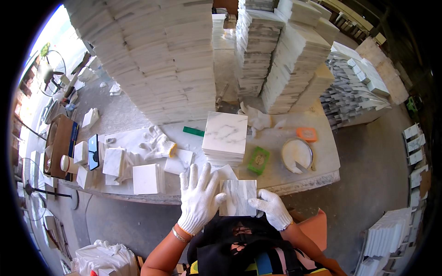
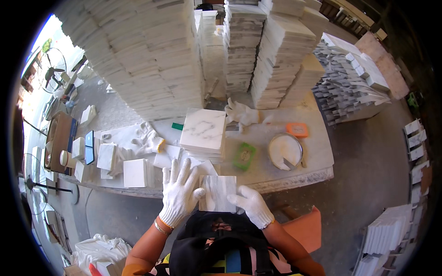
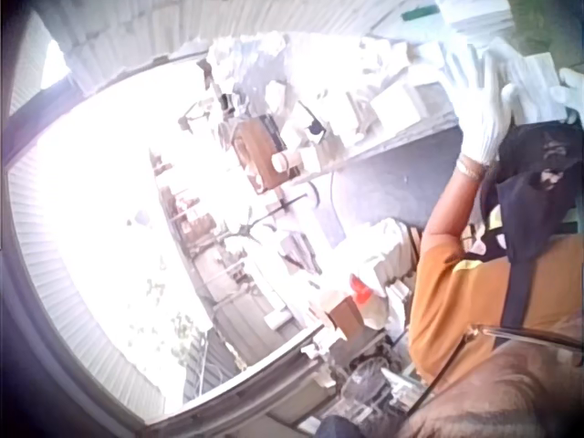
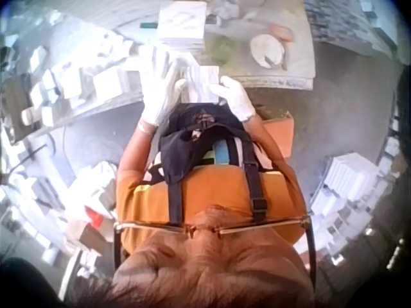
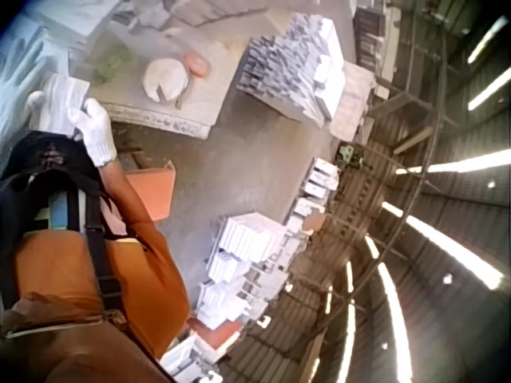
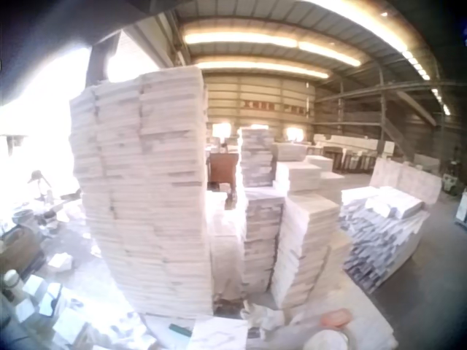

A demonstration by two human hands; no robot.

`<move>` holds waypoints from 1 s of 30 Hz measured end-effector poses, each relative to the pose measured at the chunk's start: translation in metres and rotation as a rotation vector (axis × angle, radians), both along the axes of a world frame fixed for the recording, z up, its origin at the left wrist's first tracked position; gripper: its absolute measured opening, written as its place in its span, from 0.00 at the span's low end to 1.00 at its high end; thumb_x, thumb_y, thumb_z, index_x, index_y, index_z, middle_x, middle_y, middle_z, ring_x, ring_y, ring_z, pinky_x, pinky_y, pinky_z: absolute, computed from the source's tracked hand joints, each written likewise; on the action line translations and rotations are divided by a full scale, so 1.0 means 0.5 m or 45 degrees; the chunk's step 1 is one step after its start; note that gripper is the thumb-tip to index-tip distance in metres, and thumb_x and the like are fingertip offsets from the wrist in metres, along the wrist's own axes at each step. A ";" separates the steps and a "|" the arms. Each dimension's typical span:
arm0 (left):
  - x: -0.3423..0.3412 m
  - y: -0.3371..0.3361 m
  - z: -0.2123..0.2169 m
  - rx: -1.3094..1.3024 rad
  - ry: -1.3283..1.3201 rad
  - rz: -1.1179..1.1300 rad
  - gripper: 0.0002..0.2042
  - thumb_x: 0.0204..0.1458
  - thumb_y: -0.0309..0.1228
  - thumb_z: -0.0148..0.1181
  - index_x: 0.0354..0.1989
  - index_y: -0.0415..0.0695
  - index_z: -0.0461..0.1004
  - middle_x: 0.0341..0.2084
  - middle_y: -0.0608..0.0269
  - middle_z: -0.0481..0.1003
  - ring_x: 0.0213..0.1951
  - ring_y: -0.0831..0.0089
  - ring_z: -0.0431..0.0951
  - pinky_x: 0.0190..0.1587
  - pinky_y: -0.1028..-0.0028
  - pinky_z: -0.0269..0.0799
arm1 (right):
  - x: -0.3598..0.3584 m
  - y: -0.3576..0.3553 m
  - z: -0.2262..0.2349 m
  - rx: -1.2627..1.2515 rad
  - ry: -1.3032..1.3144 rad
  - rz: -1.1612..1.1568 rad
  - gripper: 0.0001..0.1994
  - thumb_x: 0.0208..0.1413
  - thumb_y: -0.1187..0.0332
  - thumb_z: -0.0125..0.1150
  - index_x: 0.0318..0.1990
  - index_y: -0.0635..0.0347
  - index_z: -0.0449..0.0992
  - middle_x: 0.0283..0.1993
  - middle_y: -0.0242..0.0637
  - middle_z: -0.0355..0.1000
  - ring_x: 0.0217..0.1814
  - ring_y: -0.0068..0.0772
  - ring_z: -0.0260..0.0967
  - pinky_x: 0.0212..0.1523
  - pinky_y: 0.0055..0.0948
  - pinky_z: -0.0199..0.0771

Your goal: The person smooths the edges of small white stone tiles using a metal scraper and then rubs the surfaces with green and orange sanding blocks. The person also applies a white paste from a metal bowl onto the tiles using the scraper. The finished tiles are stacked on the workbench.

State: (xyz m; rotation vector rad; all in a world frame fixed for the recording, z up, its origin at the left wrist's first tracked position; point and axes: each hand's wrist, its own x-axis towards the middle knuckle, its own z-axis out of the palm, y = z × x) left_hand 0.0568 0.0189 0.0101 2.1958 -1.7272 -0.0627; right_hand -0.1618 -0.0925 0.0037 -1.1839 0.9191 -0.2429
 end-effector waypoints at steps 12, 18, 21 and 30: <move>-0.027 0.060 0.054 -0.203 1.962 0.210 0.32 0.60 0.28 0.62 0.72 0.35 0.58 0.64 0.51 0.70 0.61 0.66 0.72 0.62 0.68 0.68 | -0.029 -0.003 0.065 -0.158 -0.074 -0.080 0.14 0.61 0.63 0.65 0.45 0.65 0.79 0.37 0.31 0.77 0.34 0.18 0.70 0.36 0.21 0.70; -0.041 0.016 0.060 -0.027 2.357 0.078 0.29 0.61 0.32 0.62 0.68 0.33 0.64 0.58 0.58 0.73 0.56 0.74 0.72 0.61 0.72 0.67 | -0.030 0.014 0.104 -0.212 -0.064 -0.053 0.14 0.59 0.67 0.66 0.47 0.67 0.79 0.40 0.33 0.78 0.38 0.19 0.71 0.41 0.24 0.73; -0.047 0.005 0.054 0.141 2.374 0.051 0.23 0.61 0.33 0.62 0.62 0.33 0.70 0.50 0.61 0.77 0.50 0.76 0.74 0.57 0.73 0.69 | -0.049 0.016 0.101 -0.297 -0.040 -0.014 0.15 0.58 0.68 0.67 0.49 0.68 0.78 0.41 0.33 0.79 0.40 0.20 0.72 0.44 0.25 0.74; -0.077 -0.022 0.050 0.222 2.292 -0.065 0.19 0.62 0.34 0.61 0.57 0.35 0.75 0.44 0.64 0.79 0.46 0.78 0.75 0.52 0.74 0.71 | -0.035 -0.009 0.106 -1.394 0.107 -0.123 0.38 0.50 0.63 0.76 0.67 0.65 0.64 0.64 0.53 0.68 0.62 0.47 0.70 0.59 0.40 0.72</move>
